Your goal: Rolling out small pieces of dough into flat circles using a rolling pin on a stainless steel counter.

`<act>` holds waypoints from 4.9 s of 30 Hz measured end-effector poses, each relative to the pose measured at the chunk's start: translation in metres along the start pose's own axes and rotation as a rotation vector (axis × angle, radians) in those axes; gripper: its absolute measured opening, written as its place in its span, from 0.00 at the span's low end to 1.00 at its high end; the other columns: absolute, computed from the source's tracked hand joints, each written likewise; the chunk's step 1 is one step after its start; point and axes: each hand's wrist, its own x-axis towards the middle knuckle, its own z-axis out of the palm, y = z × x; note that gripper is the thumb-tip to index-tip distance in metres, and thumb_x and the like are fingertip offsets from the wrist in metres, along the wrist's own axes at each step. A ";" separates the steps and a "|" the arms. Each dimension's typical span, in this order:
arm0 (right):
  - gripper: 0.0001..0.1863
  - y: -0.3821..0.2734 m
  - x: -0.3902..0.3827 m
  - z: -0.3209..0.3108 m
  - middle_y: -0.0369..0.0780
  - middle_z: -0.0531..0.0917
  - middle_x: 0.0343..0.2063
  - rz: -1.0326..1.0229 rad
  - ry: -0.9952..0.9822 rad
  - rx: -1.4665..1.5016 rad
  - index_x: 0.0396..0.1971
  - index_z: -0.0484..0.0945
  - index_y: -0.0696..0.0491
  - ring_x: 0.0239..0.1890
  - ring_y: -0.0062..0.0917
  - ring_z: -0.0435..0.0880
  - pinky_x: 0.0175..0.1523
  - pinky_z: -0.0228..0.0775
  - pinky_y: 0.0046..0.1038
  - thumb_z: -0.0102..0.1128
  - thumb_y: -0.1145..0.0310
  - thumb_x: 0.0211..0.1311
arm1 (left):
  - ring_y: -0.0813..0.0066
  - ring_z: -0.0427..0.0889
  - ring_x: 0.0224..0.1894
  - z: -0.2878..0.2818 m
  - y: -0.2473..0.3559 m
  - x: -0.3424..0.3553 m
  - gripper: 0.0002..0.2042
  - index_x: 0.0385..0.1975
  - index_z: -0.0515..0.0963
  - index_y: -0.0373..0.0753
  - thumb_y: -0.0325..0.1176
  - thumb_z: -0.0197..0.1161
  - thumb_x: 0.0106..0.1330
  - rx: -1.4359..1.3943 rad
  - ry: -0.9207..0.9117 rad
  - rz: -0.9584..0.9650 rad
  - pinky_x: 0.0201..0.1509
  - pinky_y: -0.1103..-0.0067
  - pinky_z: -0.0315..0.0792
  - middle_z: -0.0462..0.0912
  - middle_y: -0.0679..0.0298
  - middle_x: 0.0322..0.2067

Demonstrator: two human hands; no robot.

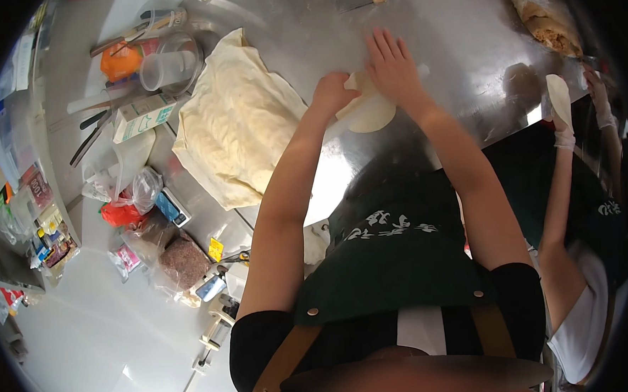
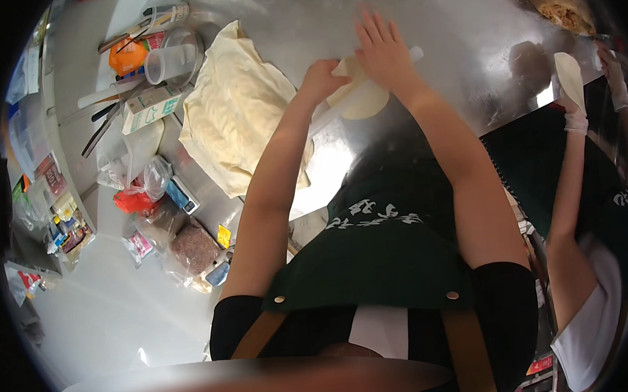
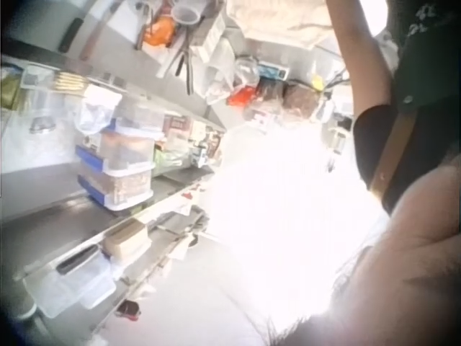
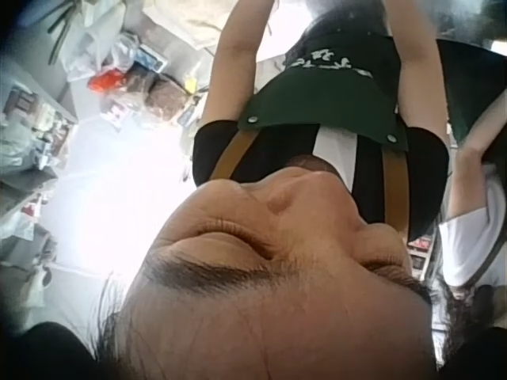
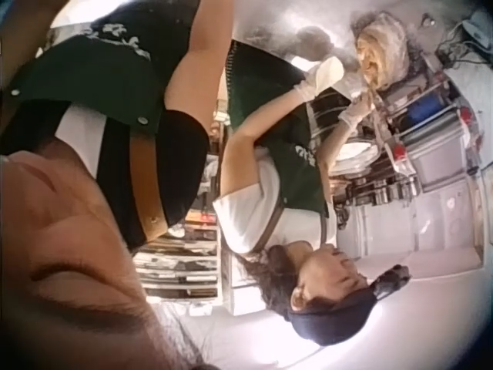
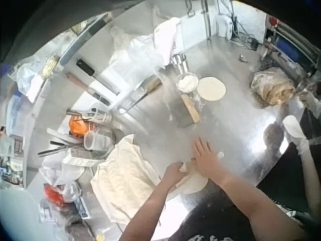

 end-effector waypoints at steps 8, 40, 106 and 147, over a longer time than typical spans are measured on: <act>0.26 0.035 -0.123 -0.041 0.43 0.71 0.51 -0.225 -0.102 0.144 0.45 0.71 0.55 0.57 0.37 0.67 0.64 0.52 0.42 0.65 0.64 0.42 | 0.53 0.78 0.35 0.015 0.044 -0.048 0.07 0.25 0.77 0.36 0.33 0.63 0.51 0.273 0.189 0.141 0.39 0.63 0.71 0.80 0.55 0.29; 0.29 0.007 -0.003 -0.012 0.47 0.61 0.61 -0.055 -0.085 0.032 0.57 0.61 0.61 0.63 0.36 0.59 0.65 0.50 0.40 0.51 0.60 0.58 | 0.56 0.80 0.35 0.004 0.001 0.008 0.16 0.31 0.81 0.37 0.39 0.68 0.42 -0.098 0.210 0.039 0.39 0.69 0.73 0.81 0.52 0.30; 0.18 0.053 -0.121 -0.078 0.38 0.76 0.37 -0.219 -0.180 0.215 0.37 0.73 0.53 0.46 0.32 0.73 0.63 0.54 0.40 0.64 0.70 0.41 | 0.51 0.78 0.33 0.011 0.014 -0.027 0.10 0.31 0.78 0.35 0.32 0.62 0.51 -0.048 0.298 0.097 0.37 0.67 0.71 0.80 0.51 0.28; 0.42 0.024 -0.116 -0.069 0.50 0.58 0.62 0.113 0.003 0.351 0.59 0.59 0.59 0.64 0.44 0.57 0.64 0.51 0.44 0.67 0.65 0.42 | 0.53 0.77 0.34 0.042 0.066 -0.067 0.04 0.27 0.74 0.39 0.31 0.57 0.54 0.097 0.379 0.179 0.35 0.62 0.70 0.78 0.55 0.30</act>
